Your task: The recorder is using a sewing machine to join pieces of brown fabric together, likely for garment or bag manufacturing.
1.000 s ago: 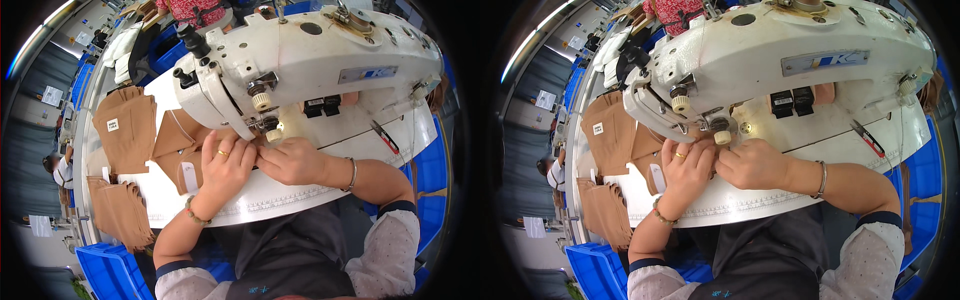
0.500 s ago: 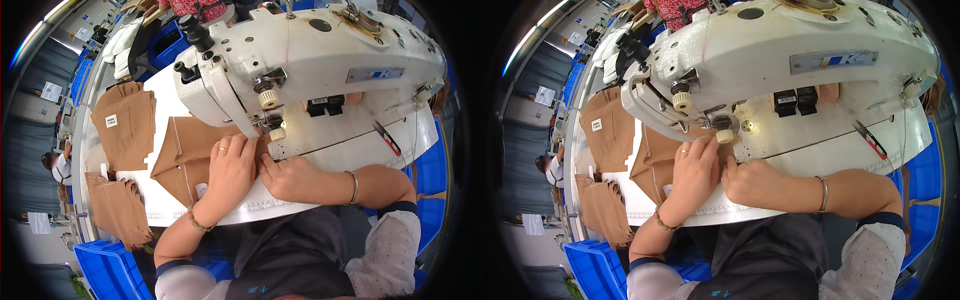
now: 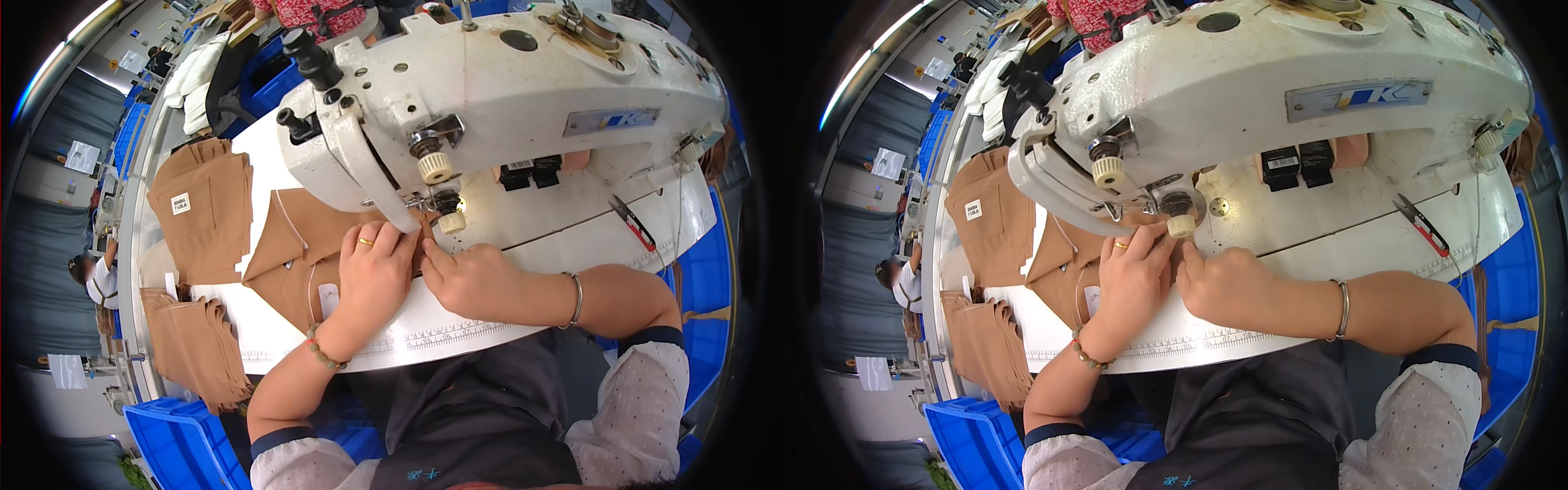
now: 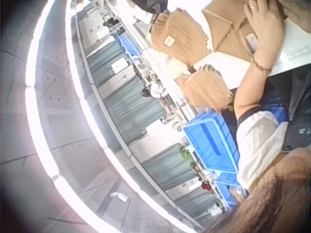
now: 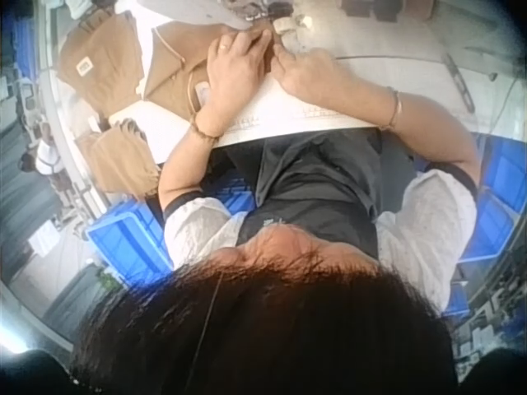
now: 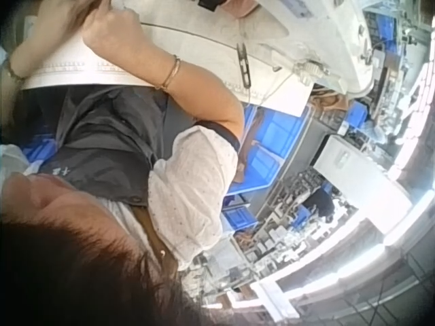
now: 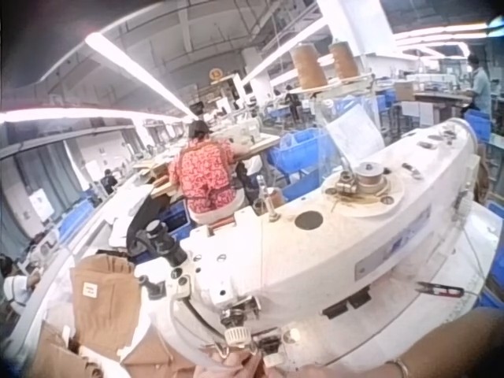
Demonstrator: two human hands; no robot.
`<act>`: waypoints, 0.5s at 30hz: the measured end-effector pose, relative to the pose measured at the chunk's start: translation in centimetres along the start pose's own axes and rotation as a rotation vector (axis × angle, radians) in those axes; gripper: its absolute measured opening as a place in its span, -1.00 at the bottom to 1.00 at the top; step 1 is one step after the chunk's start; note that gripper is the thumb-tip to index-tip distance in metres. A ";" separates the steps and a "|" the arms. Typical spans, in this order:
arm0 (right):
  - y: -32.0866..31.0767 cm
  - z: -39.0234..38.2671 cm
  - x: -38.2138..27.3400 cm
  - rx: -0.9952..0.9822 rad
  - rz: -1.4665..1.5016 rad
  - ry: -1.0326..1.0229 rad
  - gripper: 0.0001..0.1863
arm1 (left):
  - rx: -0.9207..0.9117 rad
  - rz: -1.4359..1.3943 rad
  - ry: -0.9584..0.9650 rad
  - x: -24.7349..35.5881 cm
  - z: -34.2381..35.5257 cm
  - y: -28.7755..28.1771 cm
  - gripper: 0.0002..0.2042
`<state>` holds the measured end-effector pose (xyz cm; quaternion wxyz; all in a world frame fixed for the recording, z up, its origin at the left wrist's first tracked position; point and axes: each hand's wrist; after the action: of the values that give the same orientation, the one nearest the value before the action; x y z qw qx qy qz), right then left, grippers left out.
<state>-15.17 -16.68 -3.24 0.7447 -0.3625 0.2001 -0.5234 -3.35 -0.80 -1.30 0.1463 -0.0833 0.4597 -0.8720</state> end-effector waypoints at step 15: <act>2.2 1.0 2.0 0.119 0.099 0.117 -0.93 | 0.184 -0.093 -0.064 -4.3 2.7 3.0 -0.94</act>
<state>-12.33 -17.72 -4.09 0.7770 -0.2759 0.2297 -0.5171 2.00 -3.02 -2.31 0.1271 -0.1186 0.3682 -0.9133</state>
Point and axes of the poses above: each hand's wrist, its own z-axis towards the middle knuckle, its own y-axis out of the palm, x = y × z, and after that the axes turned 12 degrees about x, right-handed
